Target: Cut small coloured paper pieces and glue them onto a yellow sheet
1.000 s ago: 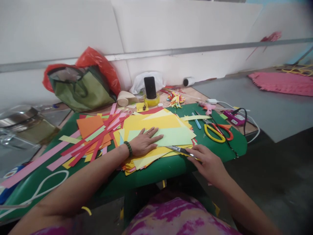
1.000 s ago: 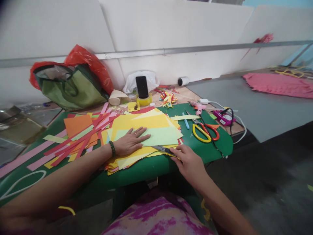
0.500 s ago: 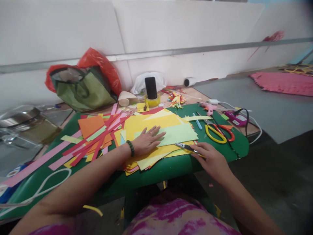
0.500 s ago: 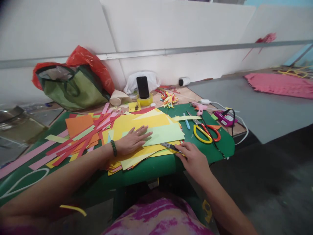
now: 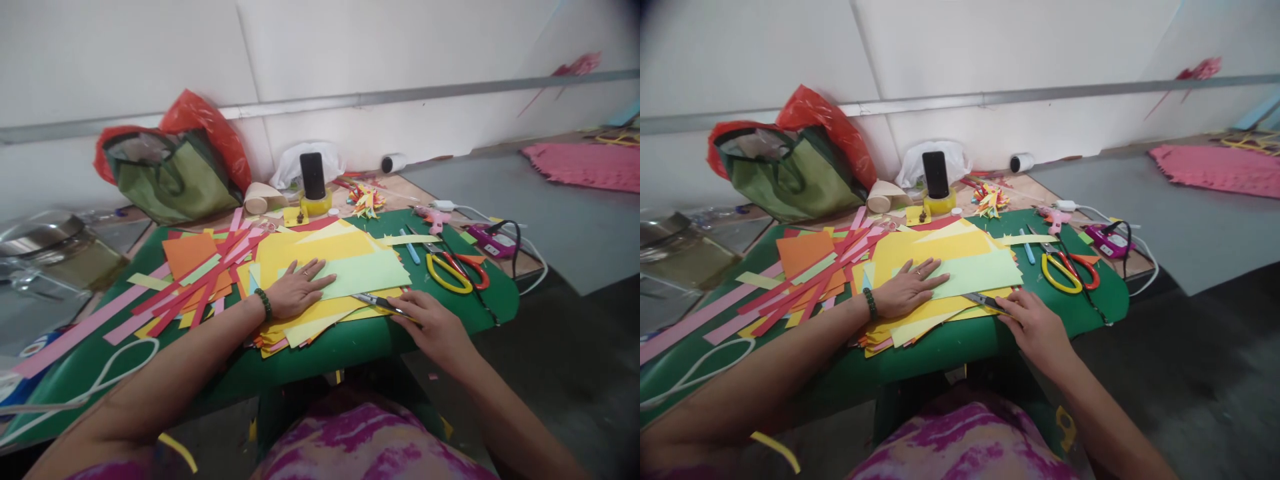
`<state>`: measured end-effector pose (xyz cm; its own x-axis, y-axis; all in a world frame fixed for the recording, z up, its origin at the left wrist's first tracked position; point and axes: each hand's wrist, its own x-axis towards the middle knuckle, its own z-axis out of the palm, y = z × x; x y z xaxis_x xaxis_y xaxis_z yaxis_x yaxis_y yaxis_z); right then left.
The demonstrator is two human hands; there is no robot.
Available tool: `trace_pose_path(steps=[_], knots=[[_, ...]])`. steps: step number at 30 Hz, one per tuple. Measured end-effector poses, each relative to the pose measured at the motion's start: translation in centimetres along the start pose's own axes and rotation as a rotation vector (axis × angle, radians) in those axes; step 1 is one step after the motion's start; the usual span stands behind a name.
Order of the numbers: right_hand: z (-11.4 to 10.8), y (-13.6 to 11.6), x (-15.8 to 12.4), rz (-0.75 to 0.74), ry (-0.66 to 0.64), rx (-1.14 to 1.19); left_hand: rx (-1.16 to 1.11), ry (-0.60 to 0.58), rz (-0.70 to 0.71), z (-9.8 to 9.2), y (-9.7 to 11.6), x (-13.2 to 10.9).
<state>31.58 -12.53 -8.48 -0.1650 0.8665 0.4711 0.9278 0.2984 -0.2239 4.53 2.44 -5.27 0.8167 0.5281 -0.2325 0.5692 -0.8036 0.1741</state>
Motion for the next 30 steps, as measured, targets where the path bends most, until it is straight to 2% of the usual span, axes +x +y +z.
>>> trace_pose_path(steps=[11,16,24,30], knots=[[0.2,0.3,0.4,-0.008,-0.035,0.077,-0.005,0.001,0.006,0.1,0.0,0.0],[0.5,-0.8,0.7,-0.009,-0.078,0.11,-0.003,0.02,0.006,0.3,-0.2,0.1],[1.4,-2.5,0.9,-0.015,-0.076,0.114,-0.005,0.03,0.012,0.4,-0.1,0.1],[1.9,-4.8,1.6,-0.045,-0.081,0.085,0.002,0.039,0.007,0.4,-0.2,0.0]])
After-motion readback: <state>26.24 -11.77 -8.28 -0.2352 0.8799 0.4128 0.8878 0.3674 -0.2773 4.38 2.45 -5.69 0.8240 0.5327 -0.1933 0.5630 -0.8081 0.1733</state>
